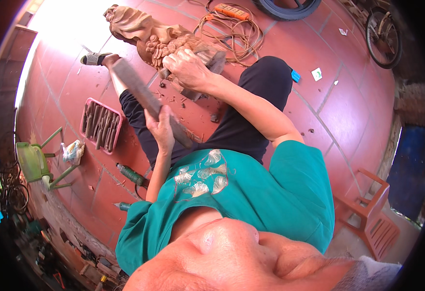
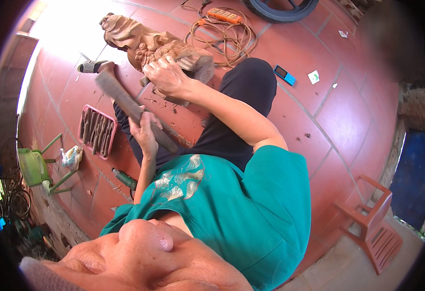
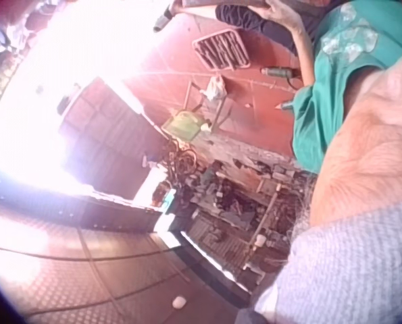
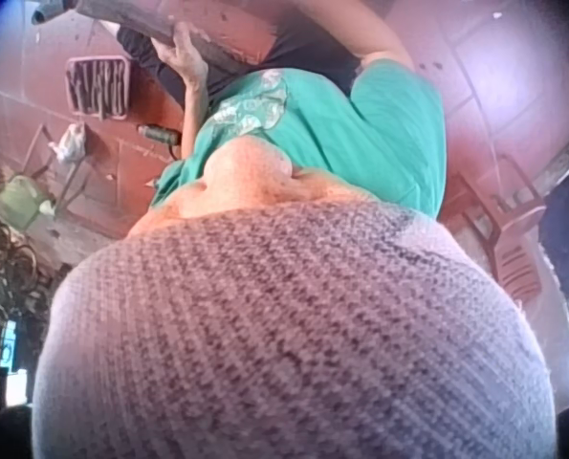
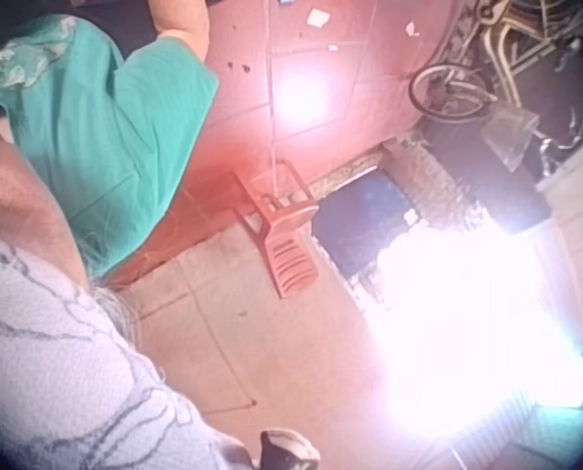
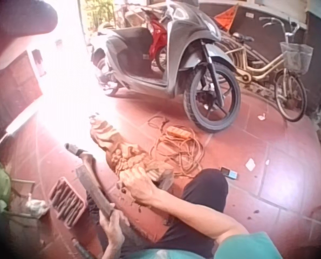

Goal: The person sits on the floor and carves a wooden sculpture using a chisel and mallet. They repeatedly strike the chisel to shape the wood, occasionally adjusting the sculpture's position.

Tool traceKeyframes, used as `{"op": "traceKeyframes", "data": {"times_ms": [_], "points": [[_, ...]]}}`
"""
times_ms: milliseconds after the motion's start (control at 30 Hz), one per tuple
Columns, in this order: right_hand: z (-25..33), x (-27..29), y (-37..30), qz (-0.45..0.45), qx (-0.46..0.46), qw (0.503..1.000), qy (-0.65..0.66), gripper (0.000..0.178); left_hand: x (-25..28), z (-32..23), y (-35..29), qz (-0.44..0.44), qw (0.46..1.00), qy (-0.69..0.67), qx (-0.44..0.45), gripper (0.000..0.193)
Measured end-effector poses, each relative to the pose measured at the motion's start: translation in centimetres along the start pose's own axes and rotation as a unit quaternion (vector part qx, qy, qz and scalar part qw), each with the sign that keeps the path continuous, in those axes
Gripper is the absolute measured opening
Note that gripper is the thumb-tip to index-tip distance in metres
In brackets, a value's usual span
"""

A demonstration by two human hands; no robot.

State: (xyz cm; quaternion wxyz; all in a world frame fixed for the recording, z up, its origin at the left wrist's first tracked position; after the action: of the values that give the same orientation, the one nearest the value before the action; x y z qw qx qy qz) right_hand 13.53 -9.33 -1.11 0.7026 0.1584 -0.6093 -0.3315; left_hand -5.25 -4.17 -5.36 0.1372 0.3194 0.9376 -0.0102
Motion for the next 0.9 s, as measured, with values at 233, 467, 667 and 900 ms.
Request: {"op": "traceKeyframes", "data": {"times_ms": [233,467,667,900], "points": [[-0.2,0.5,0.2,-0.018,-0.014,0.999,0.029,0.021,-0.5,-0.9,-0.1,0.014,1.000,-0.009,0.025,0.021],[-1.5,0.3,-0.3,-0.037,-0.023,0.999,-0.001,0.022,-0.4,0.4,0.0,0.074,0.991,0.056,0.096,0.022],[-1.7,1.6,-0.2,-0.042,-0.020,0.999,-0.012,0.019,-0.1,-0.3,0.8,0.055,0.997,-0.004,0.047,0.027],[0.4,1.8,-0.5,-0.033,0.007,0.999,0.026,0.019,0.5,-0.8,-0.1,0.049,0.997,0.016,0.051,0.031]]}}
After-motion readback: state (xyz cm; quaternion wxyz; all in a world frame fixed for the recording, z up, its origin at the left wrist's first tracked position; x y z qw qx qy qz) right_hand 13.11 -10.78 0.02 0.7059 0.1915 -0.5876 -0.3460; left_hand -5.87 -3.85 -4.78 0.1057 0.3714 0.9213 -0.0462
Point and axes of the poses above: each hand's wrist, its own y-axis towards the middle knuckle, its own x-axis out of the back of the hand, z = x × y, the point moved 2 cm from there along y, towards the middle knuckle, and after that the axes turned 6 degrees about -z, right-handed, at the moved point
